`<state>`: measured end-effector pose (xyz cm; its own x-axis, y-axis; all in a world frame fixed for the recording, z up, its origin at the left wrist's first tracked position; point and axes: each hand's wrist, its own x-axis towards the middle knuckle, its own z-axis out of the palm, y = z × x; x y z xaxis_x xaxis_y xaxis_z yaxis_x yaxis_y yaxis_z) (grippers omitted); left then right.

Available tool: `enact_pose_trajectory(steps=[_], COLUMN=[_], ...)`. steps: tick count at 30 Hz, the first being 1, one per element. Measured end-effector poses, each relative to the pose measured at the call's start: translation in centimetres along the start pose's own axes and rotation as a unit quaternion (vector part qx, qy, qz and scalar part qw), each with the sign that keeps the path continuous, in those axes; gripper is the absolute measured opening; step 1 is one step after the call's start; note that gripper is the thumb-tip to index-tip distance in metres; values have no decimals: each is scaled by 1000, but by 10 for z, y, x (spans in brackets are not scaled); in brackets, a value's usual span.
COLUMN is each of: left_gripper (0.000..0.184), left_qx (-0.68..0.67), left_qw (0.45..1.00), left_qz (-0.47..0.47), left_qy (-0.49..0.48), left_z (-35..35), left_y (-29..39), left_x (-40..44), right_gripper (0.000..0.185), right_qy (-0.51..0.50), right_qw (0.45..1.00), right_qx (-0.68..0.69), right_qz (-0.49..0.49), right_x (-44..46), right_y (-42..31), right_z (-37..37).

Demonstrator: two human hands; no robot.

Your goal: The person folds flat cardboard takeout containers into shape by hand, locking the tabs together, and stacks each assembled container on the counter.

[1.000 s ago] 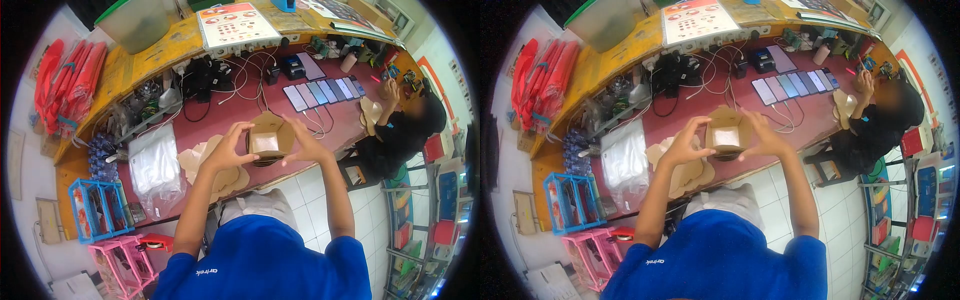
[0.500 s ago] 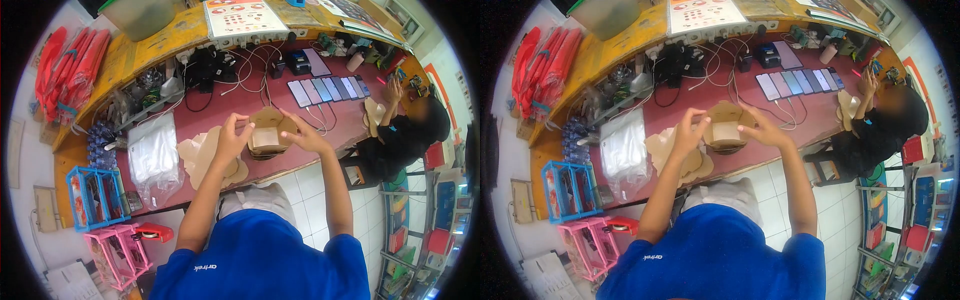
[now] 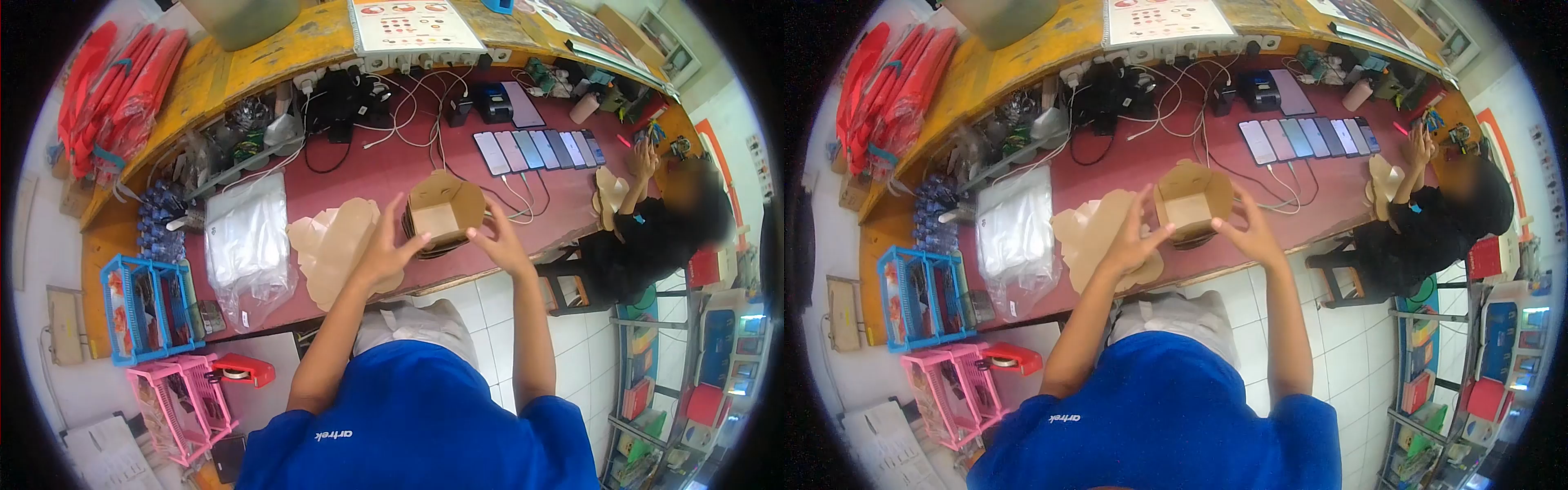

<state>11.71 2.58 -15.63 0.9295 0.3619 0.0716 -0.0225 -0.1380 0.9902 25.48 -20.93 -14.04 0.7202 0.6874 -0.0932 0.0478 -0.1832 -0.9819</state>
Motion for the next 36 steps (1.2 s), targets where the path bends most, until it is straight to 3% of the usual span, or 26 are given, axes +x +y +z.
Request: enact_pose_trajectory(steps=[2, 5, 8, 12, 13, 15, 16, 17, 20, 22, 24, 25, 26, 27, 28, 29, 31, 33, 34, 36], left_gripper=[91, 94, 100, 108, 110, 112, 112, 112, 75, 61, 63, 63, 64, 65, 67, 67, 62, 56, 50, 45], left_qx=[-35, -92, -55, -81, -32, 25, -34, -95, 207, 83, 125, 125, 282, 431, 417, 413, 256, 212, 172, 192], left_qw=[998, 994, 997, 996, 999, 1000, 999, 995, 971, 987, 952, 951, 910, 842, 846, 847, 886, 894, 899, 900], left_qz=[32, -37, 27, 23, 19, 12, 3, -5, 96, -107, -181, -184, -153, -118, -111, -114, -232, -234, -245, -252], left_qy=[-47, -39, -37, -35, -23, 4, 14, 24, 70, 86, 214, 213, 262, 303, 311, 313, 310, 318, 320, 301], left_z=[6, 10, 17, 23, 26, 23, 21, 17, -40, -95, -143, -146, -148, -150, -145, -143, -145, -153, -153, -156], left_y=[-1, 1, -1, -5, -11, -18, -17, -16, -38, -80, -151, -172, -190, -198, -199, -195, -182, -179, -177, -174], left_x=[-5, -10, -12, -11, -11, -17, -28, -37, -71, -107, -140, -142, -143, -143, -138, -137, -132, -126, -133, -139], right_gripper=[84, 80, 79, 72, 72, 72, 72, 58, 14, 18, 17, 17, 24, 28, 32, 34, 36, 37, 37, 40], right_qy=[-12, -40, -66, -61, -68, -16, 31, 123, 317, 262, 90, 38, 5, 82, 155, 175, 193, 134, 130, 161], right_qw=[1000, 999, 997, 998, 997, 998, 994, 984, 937, 925, 972, 996, 996, 979, 945, 938, 928, 950, 950, 975], right_qx=[8, 16, 9, 28, 30, 27, 23, 12, -23, 17, 50, -17, -91, -178, -264, -289, -317, -259, -263, -98], right_qz=[-4, -20, -36, -20, -20, -51, -103, -126, -144, -274, -211, -76, 22, -47, -116, -75, -39, 110, 113, 120], right_x=[9, 4, 7, 7, 6, 1, -4, -11, -68, -87, -88, -76, -53, -26, -2, 20, 36, 46, 47, 46], right_y=[11, 5, 11, 6, 6, 5, 2, -1, 16, -19, -6, -4, -7, 22, 68, 115, 143, 141, 150, 156], right_z=[3, 2, 1, 3, 5, 12, 17, 22, 14, 57, 108, 140, 168, 197, 220, 230, 232, 232, 233, 239])
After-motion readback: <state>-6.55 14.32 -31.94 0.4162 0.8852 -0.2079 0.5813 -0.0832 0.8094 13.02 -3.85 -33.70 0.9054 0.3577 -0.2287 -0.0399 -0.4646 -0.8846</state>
